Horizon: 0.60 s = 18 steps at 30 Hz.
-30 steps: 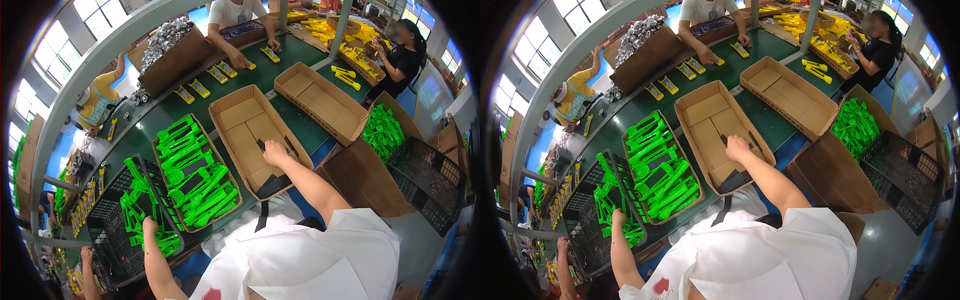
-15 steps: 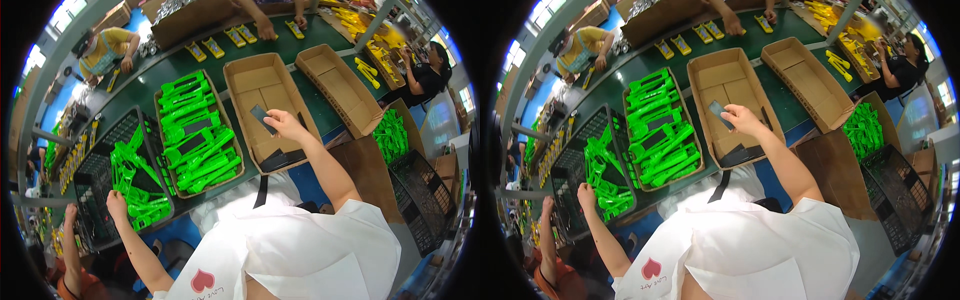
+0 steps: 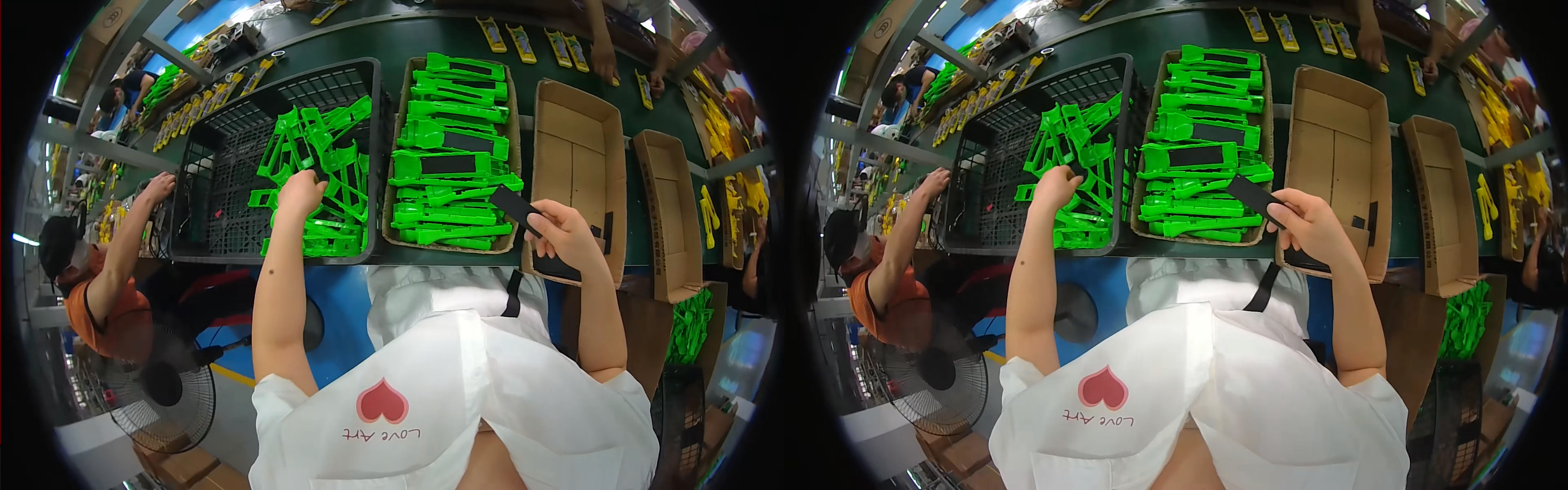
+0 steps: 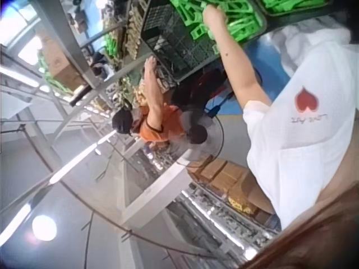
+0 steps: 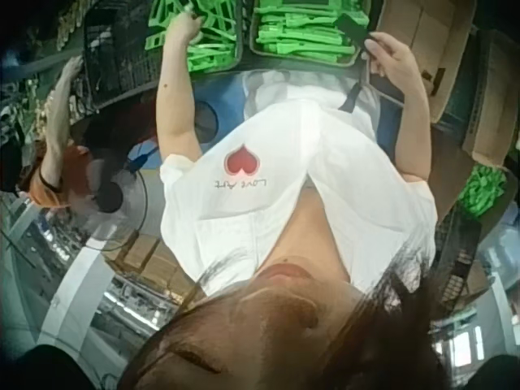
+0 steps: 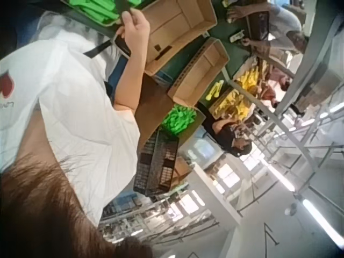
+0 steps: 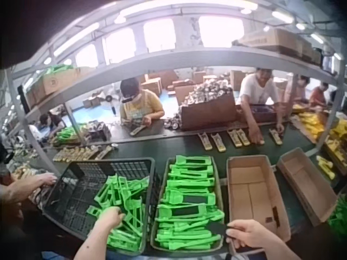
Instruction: The person assembles flashlight bodies by taking plastic casings from a crate, inserting black panels into each casing by hand, and stacking the assembled casings into a box.
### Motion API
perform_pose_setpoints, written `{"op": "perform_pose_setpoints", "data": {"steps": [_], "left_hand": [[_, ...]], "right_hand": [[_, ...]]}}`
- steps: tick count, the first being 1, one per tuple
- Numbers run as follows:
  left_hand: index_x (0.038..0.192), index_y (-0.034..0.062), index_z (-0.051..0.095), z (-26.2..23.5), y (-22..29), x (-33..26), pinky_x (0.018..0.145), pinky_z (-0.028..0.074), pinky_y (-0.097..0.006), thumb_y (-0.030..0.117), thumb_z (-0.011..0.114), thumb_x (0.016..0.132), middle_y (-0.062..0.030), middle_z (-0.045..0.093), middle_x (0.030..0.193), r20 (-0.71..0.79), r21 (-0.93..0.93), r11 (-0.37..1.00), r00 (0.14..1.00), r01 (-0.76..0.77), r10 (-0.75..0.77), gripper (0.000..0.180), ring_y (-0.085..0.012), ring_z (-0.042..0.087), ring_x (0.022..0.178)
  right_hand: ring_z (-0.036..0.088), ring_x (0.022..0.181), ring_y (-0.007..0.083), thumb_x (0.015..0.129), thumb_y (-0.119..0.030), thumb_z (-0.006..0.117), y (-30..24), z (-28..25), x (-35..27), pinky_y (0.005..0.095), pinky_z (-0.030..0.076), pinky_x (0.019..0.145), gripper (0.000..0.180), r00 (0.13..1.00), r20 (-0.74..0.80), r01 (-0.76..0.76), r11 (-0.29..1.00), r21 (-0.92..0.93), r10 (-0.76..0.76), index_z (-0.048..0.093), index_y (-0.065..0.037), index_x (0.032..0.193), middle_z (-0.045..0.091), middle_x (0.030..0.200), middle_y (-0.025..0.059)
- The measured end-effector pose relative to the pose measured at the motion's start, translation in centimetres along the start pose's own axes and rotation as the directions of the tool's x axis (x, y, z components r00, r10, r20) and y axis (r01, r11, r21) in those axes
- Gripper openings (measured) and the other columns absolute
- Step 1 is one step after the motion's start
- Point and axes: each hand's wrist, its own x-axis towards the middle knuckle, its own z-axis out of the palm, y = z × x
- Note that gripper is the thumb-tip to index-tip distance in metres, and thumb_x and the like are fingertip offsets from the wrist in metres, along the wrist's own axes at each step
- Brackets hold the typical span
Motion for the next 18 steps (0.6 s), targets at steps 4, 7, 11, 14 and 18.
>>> {"op": "perform_pose_setpoints", "data": {"steps": [4,7,11,14,18], "left_hand": [[0.105,0.0111,0.053,1.2,0.8,2.1,0.079,0.044,-0.040,0.014,0.054,0.076,-0.0137,0.052,0.105,-0.027,0.104,0.989,0.993,-0.109,0.113,0.029,-0.0300,0.049,0.099],[0.102,0.0175,0.057,1.9,1.5,2.3,0.081,0.044,-0.039,0.001,0.050,0.072,-0.0163,0.046,0.104,0.002,0.271,0.917,0.953,-0.293,0.304,0.035,-0.0330,0.045,0.101],[0.079,0.0140,0.064,1.3,-1.2,2.2,0.083,0.042,-0.038,0.007,0.071,0.053,-0.0120,0.046,0.102,0.021,0.207,0.909,0.930,-0.362,0.366,0.028,-0.0314,0.043,0.100],[0.080,0.0085,0.057,-0.3,-2.5,1.5,0.085,0.039,-0.036,0.007,0.066,0.064,-0.0105,0.048,0.108,-0.252,0.120,0.853,0.816,-0.507,0.520,0.019,-0.0322,0.041,0.106],[0.087,0.0017,0.047,-1.8,-3.1,0.2,0.058,0.041,-0.028,0.018,0.051,0.085,-0.0092,0.053,0.073,-0.258,-0.389,0.874,0.945,-0.290,0.199,0.017,-0.0208,0.055,0.066]], "right_hand": [[0.045,0.044,0.0032,0.085,-0.011,0.050,-0.1,0.4,-0.9,0.0158,0.033,0.038,0.016,0.997,-0.009,-0.081,0.997,-0.010,0.081,0.049,0.001,0.096,0.056,0.065,0.0029],[0.045,0.047,0.0032,0.083,-0.008,0.051,0.2,0.5,-1.3,0.0156,0.034,0.041,0.014,0.996,-0.075,-0.040,0.999,-0.002,0.040,0.047,0.000,0.093,0.055,0.065,0.0029],[0.047,0.049,0.0057,0.080,-0.007,0.056,-0.1,0.2,-1.3,0.0189,0.038,0.044,0.013,0.998,-0.034,-0.047,0.999,0.016,0.048,0.046,0.000,0.085,0.055,0.065,0.0041],[0.046,0.047,0.0031,0.076,-0.007,0.062,0.0,0.2,-1.0,0.0164,0.036,0.041,0.014,0.996,-0.086,-0.035,0.998,0.054,0.040,0.049,-0.002,0.078,0.056,0.061,0.0030],[0.045,0.045,0.0032,0.076,-0.008,0.063,-0.5,0.5,-0.9,0.0170,0.035,0.039,0.014,0.993,-0.107,-0.049,0.998,0.044,0.053,0.051,-0.002,0.075,0.056,0.060,0.0030]]}}
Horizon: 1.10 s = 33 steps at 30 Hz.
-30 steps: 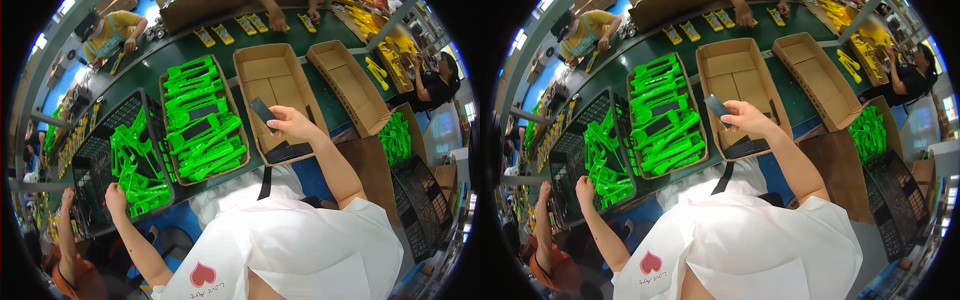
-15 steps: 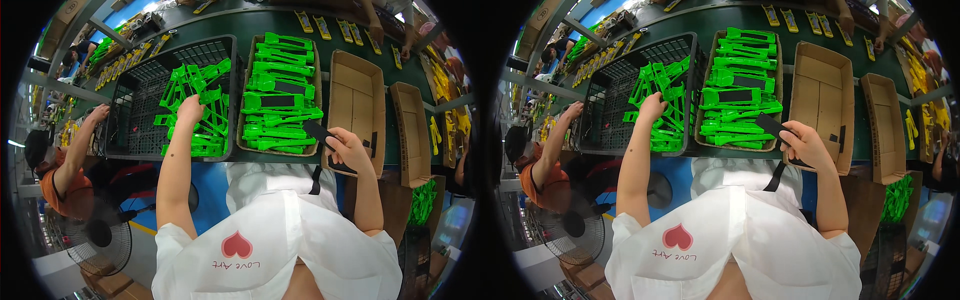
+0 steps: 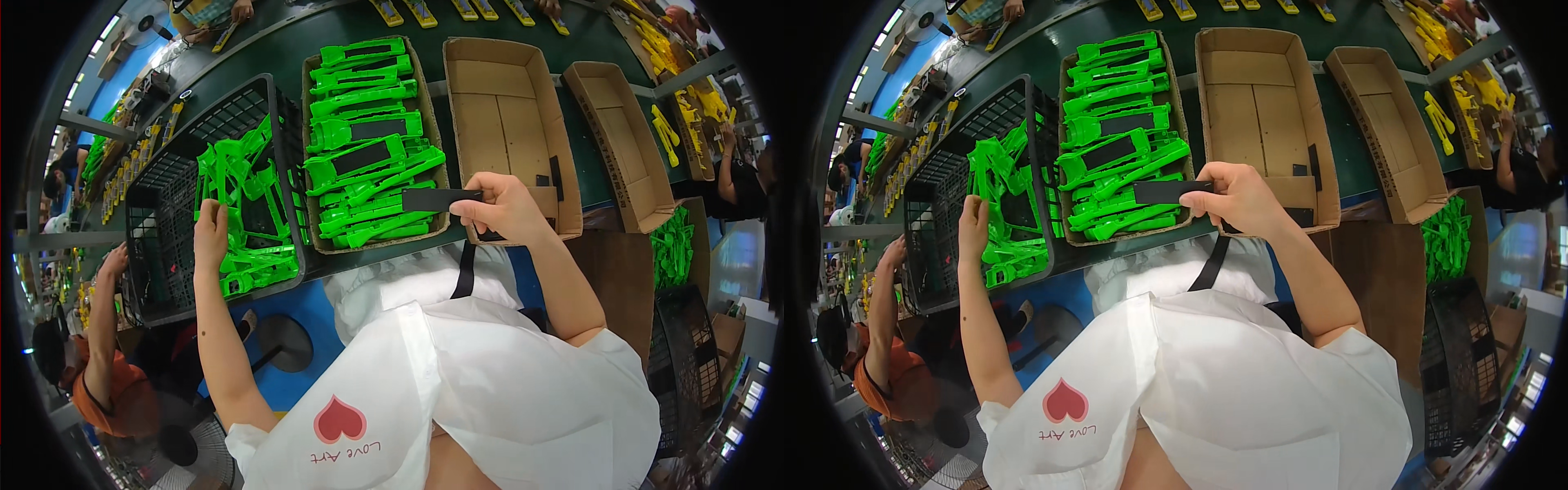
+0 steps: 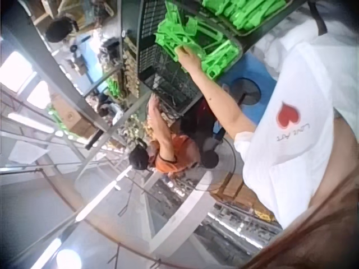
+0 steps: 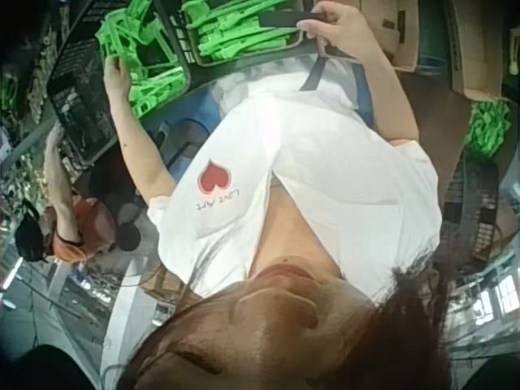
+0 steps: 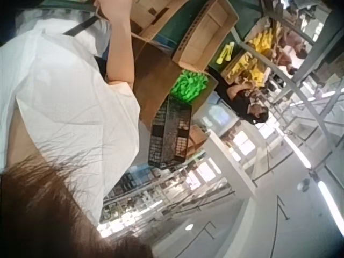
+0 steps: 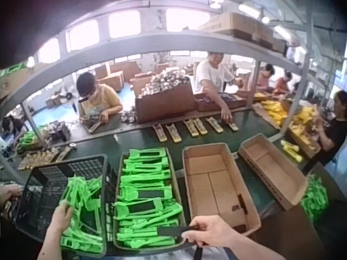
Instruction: The person assembles flashlight bodies by taking plastic casings from a crate, inserting black panels into each casing by hand, and stacking the assembled casings into a box.
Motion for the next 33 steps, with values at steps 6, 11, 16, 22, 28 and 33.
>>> {"op": "perform_pose_setpoints", "data": {"steps": [6,11,16,22,28,33], "left_hand": [[0.105,-0.0002,0.046,0.9,4.8,-2.2,0.051,0.047,-0.022,0.015,0.053,0.084,-0.0024,0.052,0.073,0.118,-0.764,0.586,0.951,0.270,-0.284,0.027,-0.0090,0.052,0.061],[0.119,-0.0020,0.040,3.4,12.6,-5.1,0.061,0.052,-0.026,0.007,0.052,0.083,-0.0076,0.056,0.081,0.401,-0.856,0.299,0.907,0.422,-0.132,0.039,-0.0142,0.056,0.067],[0.111,0.0025,0.051,5.5,18.6,-8.0,0.061,0.048,-0.025,-0.002,0.037,0.087,-0.0083,0.055,0.094,0.500,-0.768,0.543,0.848,0.340,0.175,0.028,-0.0158,0.058,0.071],[0.104,0.0009,0.054,8.3,20.2,-8.4,0.069,0.047,-0.028,0.014,0.046,0.088,-0.0061,0.056,0.097,0.530,-0.848,0.134,0.825,0.513,0.195,0.022,-0.0130,0.056,0.083],[0.096,0.0039,0.057,9.7,21.9,-8.7,0.053,0.050,-0.028,0.026,0.051,0.086,-0.0047,0.060,0.082,0.386,-0.922,-0.016,0.922,0.386,0.001,0.025,-0.0121,0.059,0.070],[0.095,0.0072,0.055,9.9,22.5,-8.4,0.050,0.047,-0.028,0.024,0.052,0.085,-0.0023,0.060,0.082,0.429,-0.903,-0.073,0.894,0.423,-0.129,0.020,-0.0123,0.058,0.072]], "right_hand": [[0.041,0.041,0.0030,0.078,-0.012,0.062,-0.2,1.0,0.4,0.0174,0.034,0.037,0.015,1.000,0.021,0.012,1.000,0.021,-0.012,0.053,0.000,0.076,0.055,0.059,0.0035],[0.041,0.040,0.0029,0.082,-0.012,0.056,-0.5,1.0,-0.3,0.0172,0.034,0.037,0.012,0.999,0.028,0.042,0.996,0.079,-0.044,0.052,0.000,0.079,0.056,0.058,0.0040],[0.041,0.041,0.0039,0.083,-0.017,0.056,-1.0,1.1,-0.9,0.0186,0.032,0.039,0.018,0.995,0.088,0.030,0.993,0.114,-0.040,0.053,0.001,0.083,0.056,0.058,0.0039],[0.043,0.042,0.0027,0.086,-0.013,0.052,-0.3,2.4,-0.6,0.0166,0.032,0.038,0.013,0.991,-0.043,0.133,0.982,0.132,-0.129,0.051,-0.001,0.085,0.055,0.059,0.0028],[0.045,0.043,0.0034,0.085,-0.015,0.054,0.6,5.0,-0.4,0.0176,0.033,0.038,0.016,0.954,-0.192,0.250,0.964,0.092,-0.229,0.052,0.000,0.084,0.055,0.057,0.0021],[0.044,0.043,0.0028,0.085,-0.014,0.053,0.6,5.5,-0.2,0.0169,0.033,0.038,0.015,0.907,-0.252,0.327,0.942,-0.079,-0.337,0.052,0.000,0.084,0.055,0.057,0.0023]]}}
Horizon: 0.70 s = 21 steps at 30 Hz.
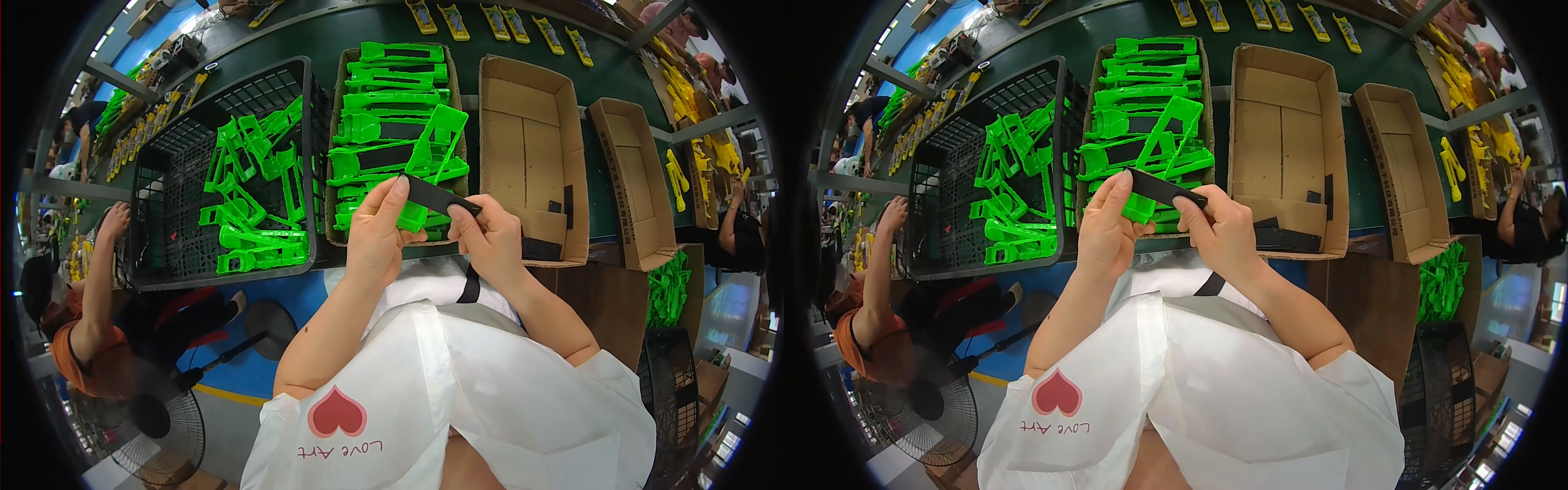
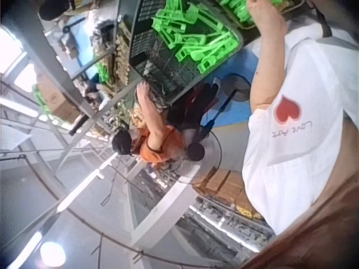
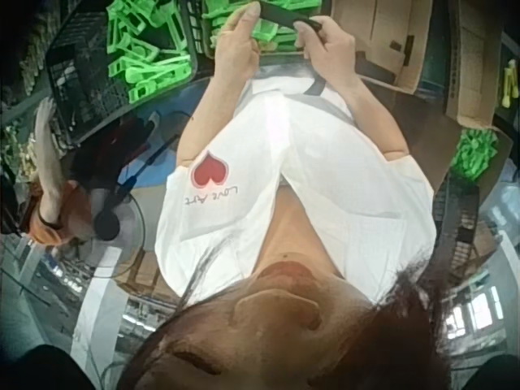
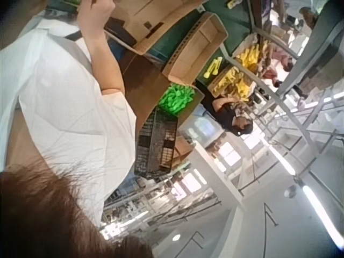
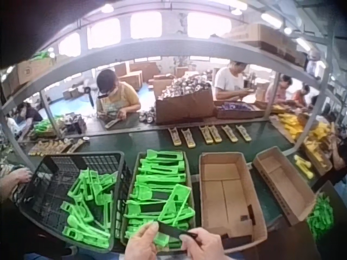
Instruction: The person assembles flashlight bodies by taking plastic casings from a crate, inserting black panels into each casing by hand, and stacking the assembled casings into a box.
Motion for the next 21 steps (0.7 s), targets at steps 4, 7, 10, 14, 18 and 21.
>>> {"op": "perform_pose_setpoints", "data": {"steps": [4,7,10,14,18,21], "left_hand": [[0.098,0.0068,0.055,-0.1,-0.3,0.1,0.048,0.049,-0.025,0.025,0.058,0.082,-0.0023,0.059,0.083,0.005,-0.005,0.999,0.999,-0.032,0.032,0.024,-0.0099,0.058,0.066],[0.098,0.0068,0.055,-0.3,-0.4,0.2,0.047,0.048,-0.024,0.023,0.058,0.082,-0.0019,0.059,0.083,0.012,-0.068,0.998,1.000,-0.013,0.013,0.023,-0.0091,0.057,0.064],[0.097,0.0065,0.055,-0.6,-0.5,0.4,0.046,0.047,-0.024,0.024,0.058,0.082,-0.0016,0.059,0.082,0.004,-0.060,0.998,1.000,-0.021,0.022,0.023,-0.0086,0.056,0.063],[0.095,0.0062,0.056,-0.4,-0.4,0.4,0.045,0.046,-0.023,0.025,0.057,0.083,-0.0014,0.059,0.080,-0.004,-0.070,0.996,0.999,-0.050,0.050,0.022,-0.0083,0.055,0.062],[0.092,0.0074,0.056,-0.9,-0.3,0.6,0.049,0.045,-0.027,0.022,0.053,0.085,-0.0023,0.060,0.082,0.031,-0.053,0.998,0.999,-0.036,0.037,0.017,-0.0118,0.056,0.068],[0.093,0.0066,0.057,-1.0,-0.4,0.9,0.050,0.045,-0.027,0.021,0.053,0.085,-0.0023,0.060,0.083,0.028,-0.050,0.998,0.998,-0.049,0.051,0.017,-0.0117,0.056,0.068]], "right_hand": [[0.045,0.043,0.0029,0.085,-0.014,0.053,-0.1,0.1,0.1,0.0170,0.033,0.038,0.015,1.000,-0.020,0.005,1.000,0.001,-0.005,0.052,0.001,0.083,0.055,0.057,0.0024],[0.045,0.043,0.0031,0.085,-0.013,0.053,0.3,0.4,0.2,0.0171,0.034,0.038,0.015,1.000,-0.015,-0.005,1.000,0.014,0.005,0.052,0.001,0.084,0.055,0.057,0.0025],[0.045,0.043,0.0035,0.085,-0.014,0.054,0.3,0.6,0.1,0.0173,0.034,0.038,0.015,1.000,-0.013,-0.013,1.000,0.017,0.013,0.052,0.001,0.084,0.055,0.057,0.0028],[0.045,0.043,0.0039,0.085,-0.014,0.053,0.2,0.8,0.1,0.0176,0.034,0.038,0.015,0.999,-0.027,-0.019,1.000,0.024,0.020,0.051,0.001,0.085,0.055,0.057,0.0034],[0.045,0.043,0.0041,0.085,-0.014,0.053,0.5,0.9,0.2,0.0175,0.034,0.038,0.015,0.999,-0.024,0.022,1.000,0.007,-0.021,0.051,0.001,0.084,0.055,0.057,0.0035],[0.046,0.043,0.0042,0.085,-0.014,0.053,0.4,1.2,0.0,0.0174,0.034,0.038,0.016,1.000,-0.007,0.004,0.999,0.038,-0.004,0.051,0.002,0.084,0.055,0.057,0.0037]]}}
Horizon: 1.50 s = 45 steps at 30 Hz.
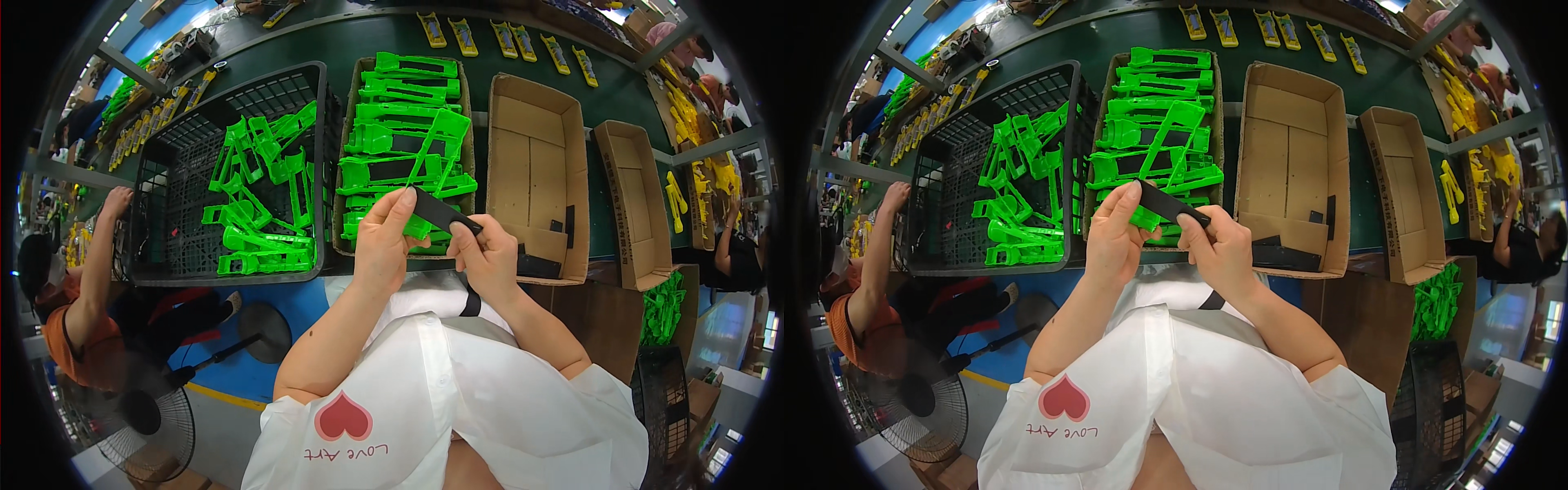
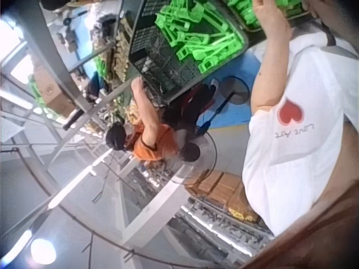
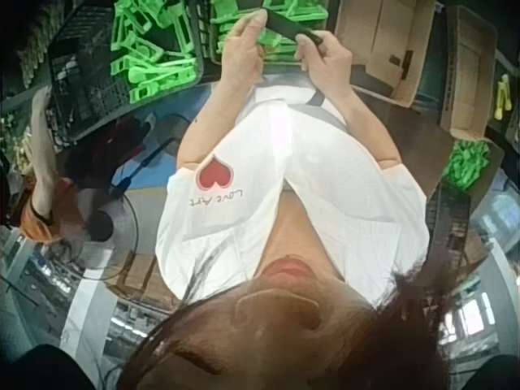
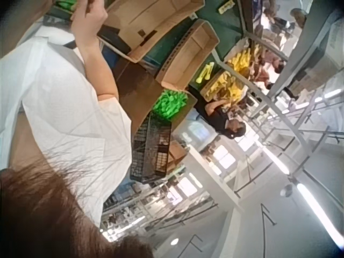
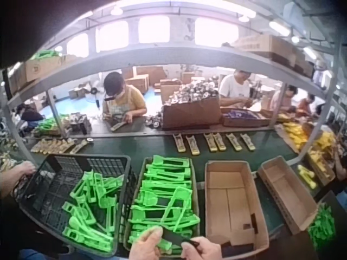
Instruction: The person assembles flashlight bodies by taking plastic casings from a crate, inserting black panels into each casing by hand, and stacking the assembled casings into a box.
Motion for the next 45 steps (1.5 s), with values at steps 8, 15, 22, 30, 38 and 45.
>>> {"op": "perform_pose_setpoints", "data": {"steps": [8,15,22,30,38,45], "left_hand": [[0.094,0.0069,0.057,0.6,-0.4,-0.6,0.052,0.046,-0.027,0.018,0.054,0.084,-0.0021,0.059,0.083,-0.016,0.072,0.995,0.998,-0.065,0.067,0.015,-0.0106,0.056,0.070],[0.110,0.0035,0.050,-0.7,0.4,-0.9,0.059,0.044,-0.023,0.003,0.057,0.080,-0.0062,0.059,0.093,0.104,0.332,0.935,0.990,-0.123,0.094,0.031,-0.0112,0.056,0.079],[0.101,0.0008,0.058,-3.0,3.4,0.3,0.066,0.042,-0.021,0.001,0.057,0.079,-0.0053,0.061,0.083,0.182,0.695,0.707,0.983,-0.131,0.003,0.022,-0.0080,0.053,0.073],[0.098,-0.0020,0.055,-2.7,3.9,-0.1,0.050,0.046,-0.025,0.006,0.051,0.084,-0.0088,0.060,0.078,0.211,0.623,0.775,0.929,0.112,-0.304,0.017,-0.0141,0.058,0.064],[0.097,-0.0037,0.056,-2.7,2.6,-0.5,0.047,0.047,-0.025,0.005,0.053,0.083,-0.0110,0.060,0.076,0.166,0.563,0.816,0.949,0.132,-0.269,0.017,-0.0169,0.060,0.063],[0.096,-0.0011,0.056,-4.0,2.7,0.0,0.050,0.045,-0.025,0.004,0.051,0.084,-0.0099,0.060,0.075,0.248,0.581,0.813,0.941,0.046,-0.230,0.015,-0.0140,0.057,0.062]], "right_hand": [[0.046,0.043,0.0039,0.086,-0.015,0.052,0.2,-0.1,-0.1,0.0173,0.035,0.039,0.017,0.999,-0.016,-0.041,0.998,0.039,0.041,0.050,0.002,0.084,0.056,0.057,0.0037],[0.043,0.040,0.0034,0.085,-0.016,0.053,0.0,-1.8,0.2,0.0165,0.032,0.037,0.016,0.997,-0.034,-0.060,0.994,0.090,0.063,0.051,0.000,0.084,0.055,0.056,0.0030],[0.040,0.041,0.0023,0.084,-0.016,0.054,-2.7,-6.7,2.3,0.0175,0.029,0.036,0.017,0.919,0.282,-0.260,0.961,-0.093,0.276,0.052,0.000,0.079,0.051,0.052,-0.0003],[0.044,0.042,0.0072,0.083,-0.018,0.055,-3.6,-5.0,2.7,0.0236,0.034,0.041,0.021,0.883,0.306,-0.256,0.913,-0.319,0.355,0.052,0.002,0.076,0.051,0.051,0.0029],[0.052,0.046,0.0189,0.082,-0.023,0.056,-2.0,-3.8,2.5,0.0303,0.041,0.046,0.026,0.914,0.225,-0.191,0.847,-0.495,0.338,0.052,0.002,0.077,0.054,0.053,0.0114],[0.054,0.050,0.0260,0.074,-0.032,0.064,-1.4,-3.8,3.2,0.0338,0.042,0.049,0.037,0.991,0.132,0.128,0.535,-0.835,-0.030,0.045,0.000,0.077,0.052,0.054,0.0122]]}}
